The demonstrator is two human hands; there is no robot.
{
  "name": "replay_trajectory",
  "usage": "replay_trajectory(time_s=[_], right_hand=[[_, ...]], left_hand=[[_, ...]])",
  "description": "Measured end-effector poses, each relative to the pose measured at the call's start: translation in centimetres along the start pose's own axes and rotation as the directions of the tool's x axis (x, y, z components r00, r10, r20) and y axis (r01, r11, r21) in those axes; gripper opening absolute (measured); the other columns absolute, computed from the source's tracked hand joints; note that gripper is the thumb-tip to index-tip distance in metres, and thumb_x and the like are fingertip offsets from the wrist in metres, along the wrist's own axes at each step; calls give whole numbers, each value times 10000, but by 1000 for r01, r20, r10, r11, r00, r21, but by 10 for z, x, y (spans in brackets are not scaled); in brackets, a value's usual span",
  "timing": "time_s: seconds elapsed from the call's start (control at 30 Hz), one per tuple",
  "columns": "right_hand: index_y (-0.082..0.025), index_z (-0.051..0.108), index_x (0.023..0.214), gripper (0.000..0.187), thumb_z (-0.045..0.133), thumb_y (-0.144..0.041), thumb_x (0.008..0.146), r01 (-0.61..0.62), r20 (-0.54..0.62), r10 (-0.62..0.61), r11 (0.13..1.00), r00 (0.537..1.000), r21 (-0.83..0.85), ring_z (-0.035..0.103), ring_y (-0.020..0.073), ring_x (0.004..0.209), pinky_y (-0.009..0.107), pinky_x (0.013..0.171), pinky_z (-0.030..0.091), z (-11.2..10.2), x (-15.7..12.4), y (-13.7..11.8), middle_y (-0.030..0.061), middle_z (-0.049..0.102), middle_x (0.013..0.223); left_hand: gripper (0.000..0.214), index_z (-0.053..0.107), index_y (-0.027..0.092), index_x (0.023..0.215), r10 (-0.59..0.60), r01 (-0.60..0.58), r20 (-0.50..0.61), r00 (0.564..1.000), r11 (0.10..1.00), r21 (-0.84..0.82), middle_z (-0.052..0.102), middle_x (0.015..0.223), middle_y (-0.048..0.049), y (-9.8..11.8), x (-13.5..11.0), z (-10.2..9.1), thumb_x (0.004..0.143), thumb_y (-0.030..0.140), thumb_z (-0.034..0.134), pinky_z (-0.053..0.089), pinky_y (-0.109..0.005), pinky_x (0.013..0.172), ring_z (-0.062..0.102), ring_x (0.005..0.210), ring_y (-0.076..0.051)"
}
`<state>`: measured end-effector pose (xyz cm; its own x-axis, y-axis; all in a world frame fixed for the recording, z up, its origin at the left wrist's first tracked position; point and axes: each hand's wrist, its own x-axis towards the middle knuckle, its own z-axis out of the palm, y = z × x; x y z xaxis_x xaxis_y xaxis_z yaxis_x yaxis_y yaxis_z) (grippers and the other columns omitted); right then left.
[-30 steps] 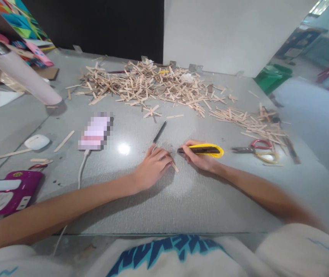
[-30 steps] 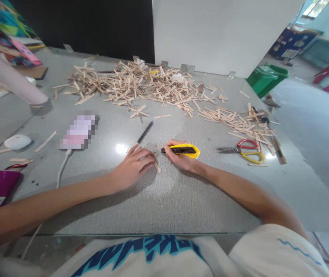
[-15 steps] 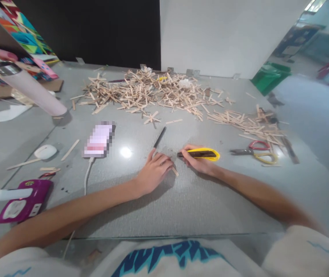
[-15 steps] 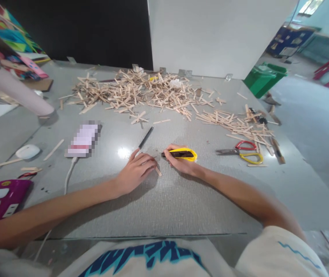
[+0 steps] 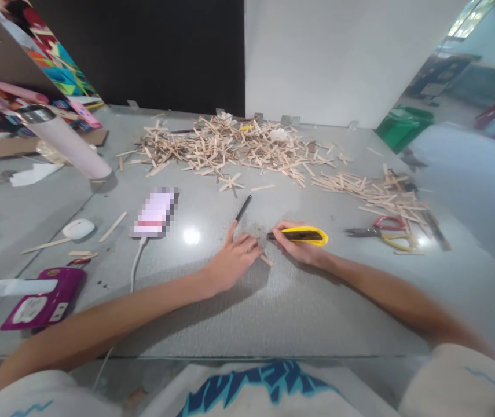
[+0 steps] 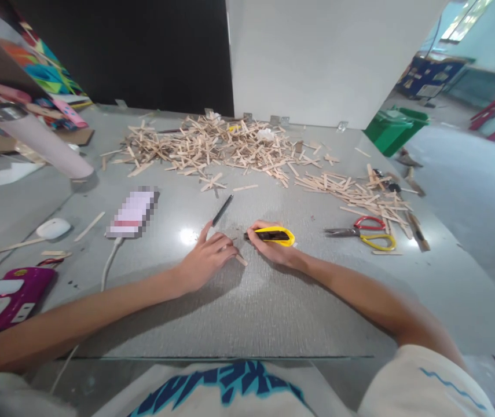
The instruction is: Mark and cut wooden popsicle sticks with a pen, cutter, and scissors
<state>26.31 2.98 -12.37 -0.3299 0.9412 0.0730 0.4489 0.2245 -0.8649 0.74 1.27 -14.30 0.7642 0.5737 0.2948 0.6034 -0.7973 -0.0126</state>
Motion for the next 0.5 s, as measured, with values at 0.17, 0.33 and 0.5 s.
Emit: replay_trajectory(time_s=[0.17, 0.33, 0.5], right_hand=[[-232, 691, 851, 437, 591, -575, 1102, -9, -7, 9, 999, 1000, -42, 612, 164, 616, 303, 640, 445, -1, 1, 0, 4, 694, 669], [-245, 694, 860, 427, 580, -577, 1103, 5, 1, -5, 997, 1000, -77, 628, 178, 628, 317, 646, 466, -2, 0, -1, 12, 711, 677], [-251, 712, 870, 405, 593, -559, 1106, -9, -13, 8, 999, 1000, -52, 627, 183, 618, 326, 635, 469, 0, 0, 2, 13, 701, 667]], left_hand=[[292, 743, 201, 1036, -16, 16, 17, 1000, 999, -34, 724, 991, -41, -2, 0, 5, 1161, 151, 484, 326, -644, 1327, 694, 1051, -249], [257, 731, 181, 1073, -24, 27, 75, 997, 998, -52, 732, 1040, -68, 0, 0, 7, 1161, 163, 490, 353, -664, 1298, 697, 1105, -280], [281, 702, 142, 1100, 20, -26, 112, 993, 998, 58, 742, 1119, -131, 5, 1, 3, 1097, 25, 447, 359, -658, 1286, 700, 1157, -315]])
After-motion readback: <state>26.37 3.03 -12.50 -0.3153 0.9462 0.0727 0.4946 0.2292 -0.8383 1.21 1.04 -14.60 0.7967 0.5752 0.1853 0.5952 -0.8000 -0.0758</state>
